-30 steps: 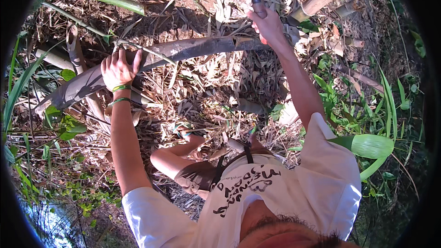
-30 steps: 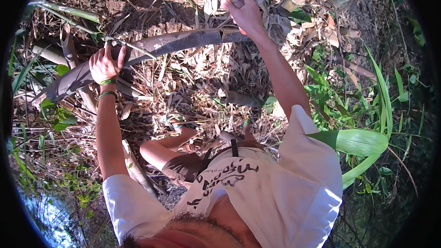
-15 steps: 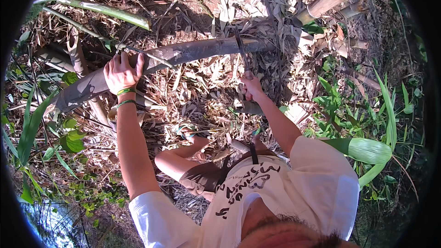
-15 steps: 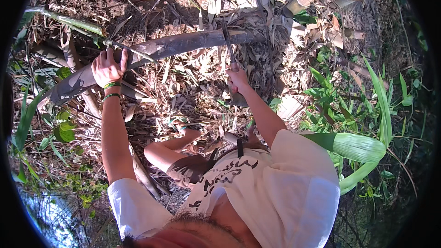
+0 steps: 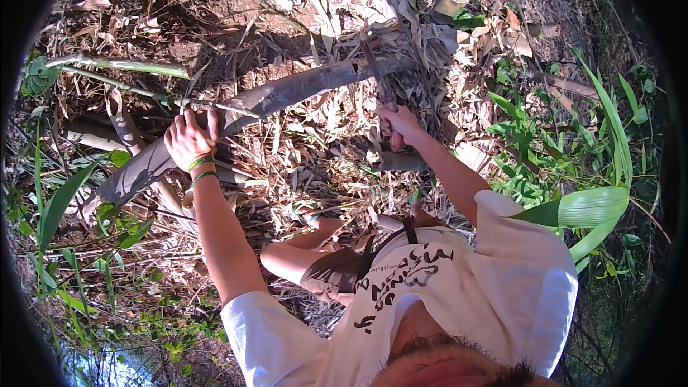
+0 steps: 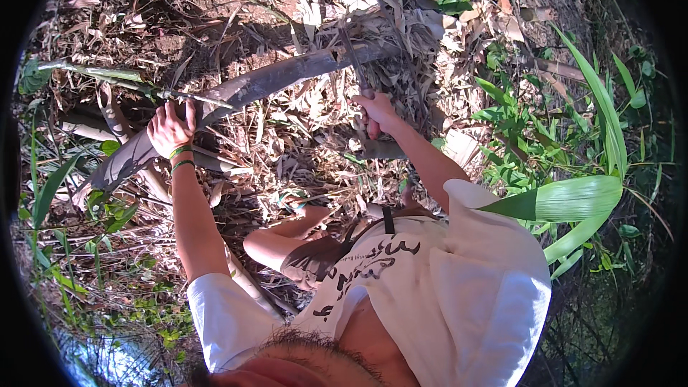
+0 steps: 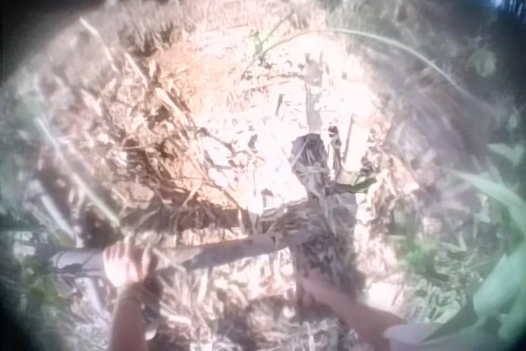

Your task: The person handles bamboo stalks on the ground and uses a machete to cut and trim a piece of bamboo in a forest environment.

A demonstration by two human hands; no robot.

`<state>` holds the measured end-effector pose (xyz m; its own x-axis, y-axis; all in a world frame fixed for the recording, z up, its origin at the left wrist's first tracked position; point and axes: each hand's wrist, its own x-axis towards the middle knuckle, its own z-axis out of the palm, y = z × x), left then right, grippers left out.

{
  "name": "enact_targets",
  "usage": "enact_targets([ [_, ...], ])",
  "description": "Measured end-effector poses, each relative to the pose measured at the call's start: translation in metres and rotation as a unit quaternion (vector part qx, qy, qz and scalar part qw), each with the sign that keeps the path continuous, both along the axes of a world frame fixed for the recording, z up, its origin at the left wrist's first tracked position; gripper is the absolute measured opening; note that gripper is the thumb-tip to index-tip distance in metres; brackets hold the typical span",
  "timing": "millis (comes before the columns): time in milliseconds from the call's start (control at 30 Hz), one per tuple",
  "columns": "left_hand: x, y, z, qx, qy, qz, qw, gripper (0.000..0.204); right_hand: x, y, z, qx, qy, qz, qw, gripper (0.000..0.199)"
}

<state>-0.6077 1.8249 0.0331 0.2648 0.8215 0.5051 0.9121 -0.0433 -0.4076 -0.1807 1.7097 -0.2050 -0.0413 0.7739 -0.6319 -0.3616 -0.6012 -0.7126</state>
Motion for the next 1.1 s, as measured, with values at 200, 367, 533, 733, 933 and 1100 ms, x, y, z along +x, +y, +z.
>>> enact_targets([
  [200,0.004,0.003,-0.004,0.014,0.026,0.009,1.000,0.051,-0.005,-0.080,-0.035,-0.078,-0.003,0.009,0.997,0.023],
  [367,0.006,0.005,-0.006,0.023,0.035,-0.006,0.999,0.050,0.010,-0.095,-0.046,-0.073,-0.083,0.022,0.994,0.032],
  [533,-0.001,0.003,-0.005,0.038,0.046,-0.014,0.998,0.049,0.080,-0.046,0.034,-0.062,-0.193,0.178,0.963,0.037],
  [733,-0.004,0.004,-0.008,0.022,0.058,0.003,0.998,0.049,0.139,0.023,0.243,0.220,-0.430,0.010,0.875,0.047],
  [933,-0.003,0.002,-0.011,0.019,0.041,-0.002,0.999,0.048,0.118,0.066,0.297,0.548,-0.068,-0.343,0.760,0.034],
  [1100,0.016,0.013,-0.007,0.017,0.054,-0.014,0.998,0.048,0.006,0.037,-0.036,0.040,-0.126,-0.064,0.989,0.018],
])
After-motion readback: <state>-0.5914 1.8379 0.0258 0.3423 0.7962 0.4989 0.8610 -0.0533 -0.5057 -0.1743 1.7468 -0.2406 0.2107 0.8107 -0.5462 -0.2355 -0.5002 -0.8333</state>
